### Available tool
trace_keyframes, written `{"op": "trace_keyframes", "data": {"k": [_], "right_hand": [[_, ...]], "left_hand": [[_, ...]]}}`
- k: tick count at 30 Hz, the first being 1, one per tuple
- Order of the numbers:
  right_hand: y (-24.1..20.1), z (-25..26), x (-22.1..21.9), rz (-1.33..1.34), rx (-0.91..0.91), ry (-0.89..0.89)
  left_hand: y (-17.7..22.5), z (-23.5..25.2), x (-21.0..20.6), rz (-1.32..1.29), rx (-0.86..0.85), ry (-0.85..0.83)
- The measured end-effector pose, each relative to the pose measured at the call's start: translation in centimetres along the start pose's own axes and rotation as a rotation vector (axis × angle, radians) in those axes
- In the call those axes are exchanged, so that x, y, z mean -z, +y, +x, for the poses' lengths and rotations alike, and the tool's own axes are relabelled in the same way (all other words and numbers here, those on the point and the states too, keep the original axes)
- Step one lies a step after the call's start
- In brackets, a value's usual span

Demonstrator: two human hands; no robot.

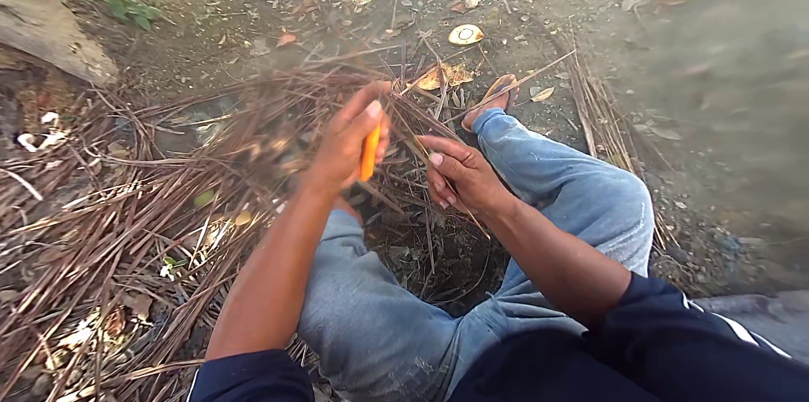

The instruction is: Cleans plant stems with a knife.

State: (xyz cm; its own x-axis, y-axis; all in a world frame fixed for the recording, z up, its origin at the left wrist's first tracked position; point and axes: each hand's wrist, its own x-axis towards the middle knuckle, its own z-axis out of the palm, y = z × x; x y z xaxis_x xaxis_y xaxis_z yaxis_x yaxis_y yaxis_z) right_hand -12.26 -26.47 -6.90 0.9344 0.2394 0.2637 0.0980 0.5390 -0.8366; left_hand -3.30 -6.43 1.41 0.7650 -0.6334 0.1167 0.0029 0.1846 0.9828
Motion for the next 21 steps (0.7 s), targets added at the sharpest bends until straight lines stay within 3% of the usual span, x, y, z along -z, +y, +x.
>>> {"op": "trace_keyframes", "data": {"k": [3, 6, 8, 14, 18, 21], "right_hand": [[-0.4, 1.7, -0.5, 0.065, 0.007, 0.051], [-1.0, 2.7, -1.1, 0.174, 0.034, 0.131], [-0.9, 2.6, -1.2, 0.264, 0.043, 0.138], [-1.7, 1.9, -1.3, 0.343, 0.038, 0.113], [-2.3, 1.4, -1.1, 0.339, -0.015, 0.112], [-2.4, 1.2, -0.7, 0.388, -0.022, 0.044]], "left_hand": [[-0.1, -0.2, -1.2, 0.361, -0.029, -0.003], [-0.9, -0.6, -2.6, 1.028, -0.196, 0.006], [-1.5, -0.8, -2.5, 1.257, -0.327, -0.001], [-1.8, -0.9, -1.8, 1.43, -0.499, -0.012], [-1.2, -0.6, -0.6, 1.347, -0.399, 0.091], [-1.2, -0.7, -1.1, 1.39, -0.451, 0.077]]}}
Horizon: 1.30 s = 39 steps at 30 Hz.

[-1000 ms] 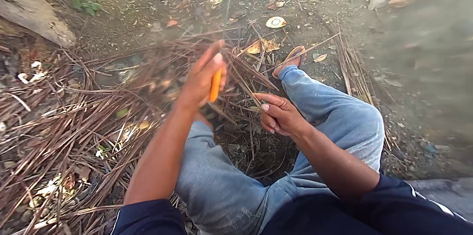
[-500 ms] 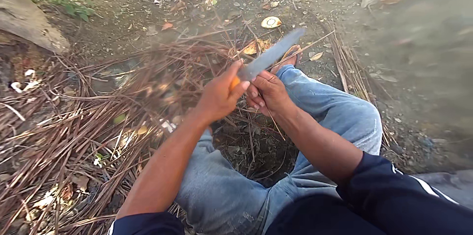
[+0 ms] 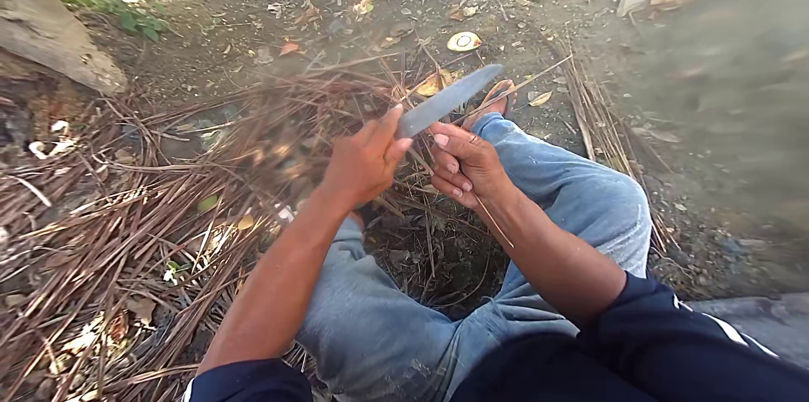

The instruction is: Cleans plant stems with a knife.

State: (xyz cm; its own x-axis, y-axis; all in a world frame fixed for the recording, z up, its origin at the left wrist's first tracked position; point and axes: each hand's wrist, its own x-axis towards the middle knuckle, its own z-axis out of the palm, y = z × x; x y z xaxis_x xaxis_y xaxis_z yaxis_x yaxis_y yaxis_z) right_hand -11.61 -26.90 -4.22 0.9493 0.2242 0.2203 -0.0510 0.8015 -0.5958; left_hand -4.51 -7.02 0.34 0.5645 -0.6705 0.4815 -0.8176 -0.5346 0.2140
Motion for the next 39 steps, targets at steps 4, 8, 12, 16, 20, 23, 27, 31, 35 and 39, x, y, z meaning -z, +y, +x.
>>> {"op": "trace_keyframes", "data": {"k": [4, 8, 12, 16, 20, 23, 27, 31, 35, 39], "right_hand": [[-0.5, -0.6, 0.7, 0.026, -0.031, -0.057], [-0.6, -0.8, 1.5, 0.046, -0.049, -0.114], [-0.9, -1.3, 1.7, 0.048, -0.073, -0.144], [-0.8, -0.9, 1.7, 0.094, -0.066, -0.115], [-1.1, -1.0, 1.5, 0.081, -0.047, -0.104], [-0.9, -0.8, 1.5, 0.088, -0.045, -0.083], [-0.6, -0.2, 0.9, 0.01, 0.036, 0.022], [-0.8, -0.2, 0.9, -0.036, 0.085, 0.084], [-0.9, -0.1, 0.1, 0.038, 0.08, 0.059], [-1.1, -0.4, 0.1, -0.005, 0.068, 0.034]], "left_hand": [[-1.3, 0.3, 0.7, -0.089, 0.113, 0.028], [-0.8, -0.1, 0.8, -0.12, 0.082, 0.001], [-2.6, 0.0, 0.9, -0.172, 0.216, 0.036], [-0.7, -0.2, 0.2, -0.113, -0.006, -0.028], [-2.4, 0.3, 0.7, -0.126, 0.222, 0.002], [-1.6, 0.0, 0.6, -0.073, 0.164, -0.027], [1.0, 0.1, -0.3, 0.037, -0.088, -0.06], [0.8, 0.2, -0.3, 0.105, 0.014, -0.059], [1.5, 0.0, -0.7, 0.101, -0.054, -0.056], [0.4, 0.5, 0.5, 0.028, 0.119, -0.064]]}}
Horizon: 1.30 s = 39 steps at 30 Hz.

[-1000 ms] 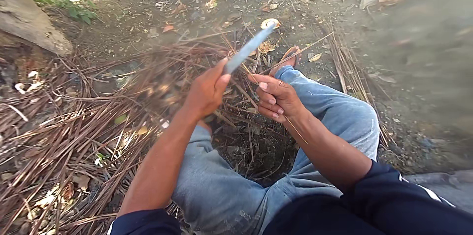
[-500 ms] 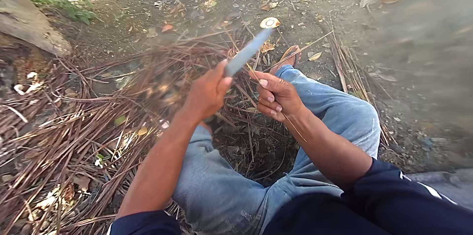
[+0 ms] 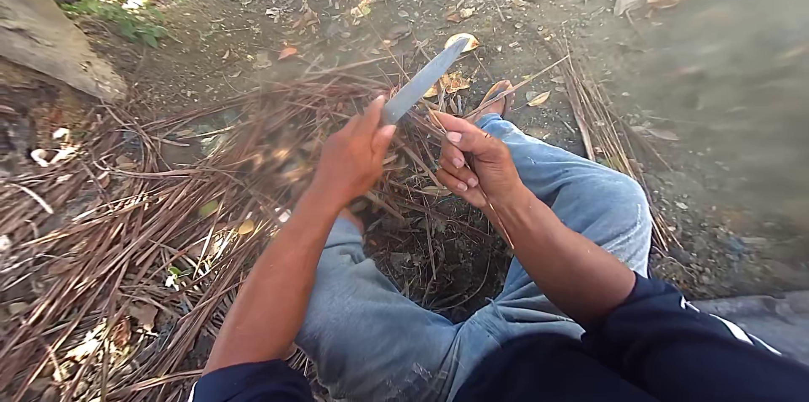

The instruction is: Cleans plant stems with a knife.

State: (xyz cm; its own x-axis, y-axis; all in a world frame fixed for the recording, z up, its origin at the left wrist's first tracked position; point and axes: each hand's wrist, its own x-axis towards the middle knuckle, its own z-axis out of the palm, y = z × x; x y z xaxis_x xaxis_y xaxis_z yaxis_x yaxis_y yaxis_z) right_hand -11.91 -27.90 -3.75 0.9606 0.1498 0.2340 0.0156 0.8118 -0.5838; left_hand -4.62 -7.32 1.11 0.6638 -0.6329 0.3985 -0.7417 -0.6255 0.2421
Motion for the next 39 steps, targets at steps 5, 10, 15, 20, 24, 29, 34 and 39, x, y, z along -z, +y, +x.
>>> {"op": "trace_keyframes", "data": {"k": [5, 10, 15, 20, 24, 29, 34, 39], "right_hand": [[0.0, -0.2, 0.7, -0.019, -0.008, -0.051], [0.1, -0.7, 1.3, 0.038, -0.051, -0.111], [0.4, -1.5, 1.6, 0.091, -0.122, -0.166], [0.1, -1.9, 2.3, 0.069, -0.117, -0.19], [-0.3, -2.4, 3.2, 0.044, -0.12, -0.184], [0.7, -3.3, 3.9, 0.059, -0.146, -0.165], [2.1, -4.6, 4.4, 0.039, -0.185, -0.158], [2.8, -5.3, 4.8, -0.148, -0.191, -0.182]], "left_hand": [[-0.1, 0.0, 0.1, -0.022, -0.067, 0.04], [-0.5, -0.1, 0.5, -0.069, -0.015, 0.058], [-2.0, 0.5, 1.0, -0.159, 0.054, 0.116], [-1.8, 0.3, 1.1, -0.206, 0.067, 0.067], [-3.4, 0.3, 1.3, -0.348, 0.313, -0.021], [-1.8, 0.6, 1.8, -0.731, 0.325, -0.07], [-1.6, 0.8, 2.1, -1.225, 0.335, -0.117], [-2.2, 0.6, 1.9, -1.467, 0.317, -0.151]]}}
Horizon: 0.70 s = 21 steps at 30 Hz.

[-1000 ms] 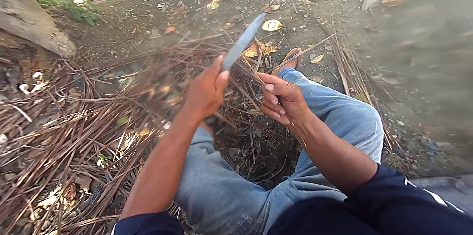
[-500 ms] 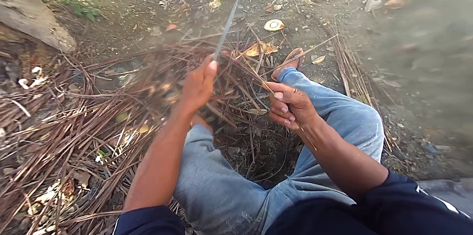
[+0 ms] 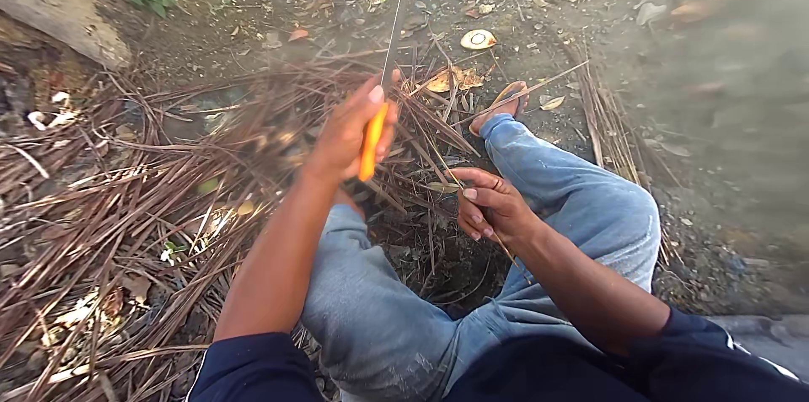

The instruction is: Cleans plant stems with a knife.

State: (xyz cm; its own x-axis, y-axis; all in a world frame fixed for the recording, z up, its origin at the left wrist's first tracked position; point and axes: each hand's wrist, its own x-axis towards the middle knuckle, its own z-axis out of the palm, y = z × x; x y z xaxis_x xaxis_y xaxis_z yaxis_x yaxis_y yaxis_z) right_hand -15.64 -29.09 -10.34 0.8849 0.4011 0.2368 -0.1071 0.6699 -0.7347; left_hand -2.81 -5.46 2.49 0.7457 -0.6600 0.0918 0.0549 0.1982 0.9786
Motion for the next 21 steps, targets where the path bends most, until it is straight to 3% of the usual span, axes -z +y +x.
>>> {"op": "trace_keyframes", "data": {"k": [5, 9, 12, 15, 21], "right_hand": [[-1.4, 2.4, -1.1, -0.127, 0.04, 0.087], [-2.3, 5.1, -2.3, -0.061, 0.073, 0.181], [-2.6, 6.2, -2.6, -0.034, 0.107, 0.255], [-2.7, 6.3, -2.4, -0.073, 0.163, 0.272], [-3.2, 5.5, -2.3, -0.058, 0.152, 0.264]], "left_hand": [[-0.5, 0.0, -0.6, -0.014, 0.026, -0.005], [-0.6, 0.1, -1.2, 0.075, 0.024, 0.018], [-0.7, -0.2, -1.9, 0.72, -0.044, 0.097], [-1.9, -0.8, -2.5, 1.306, -0.258, 0.035], [-2.1, -1.1, -1.8, 1.42, -0.283, 0.103]]}}
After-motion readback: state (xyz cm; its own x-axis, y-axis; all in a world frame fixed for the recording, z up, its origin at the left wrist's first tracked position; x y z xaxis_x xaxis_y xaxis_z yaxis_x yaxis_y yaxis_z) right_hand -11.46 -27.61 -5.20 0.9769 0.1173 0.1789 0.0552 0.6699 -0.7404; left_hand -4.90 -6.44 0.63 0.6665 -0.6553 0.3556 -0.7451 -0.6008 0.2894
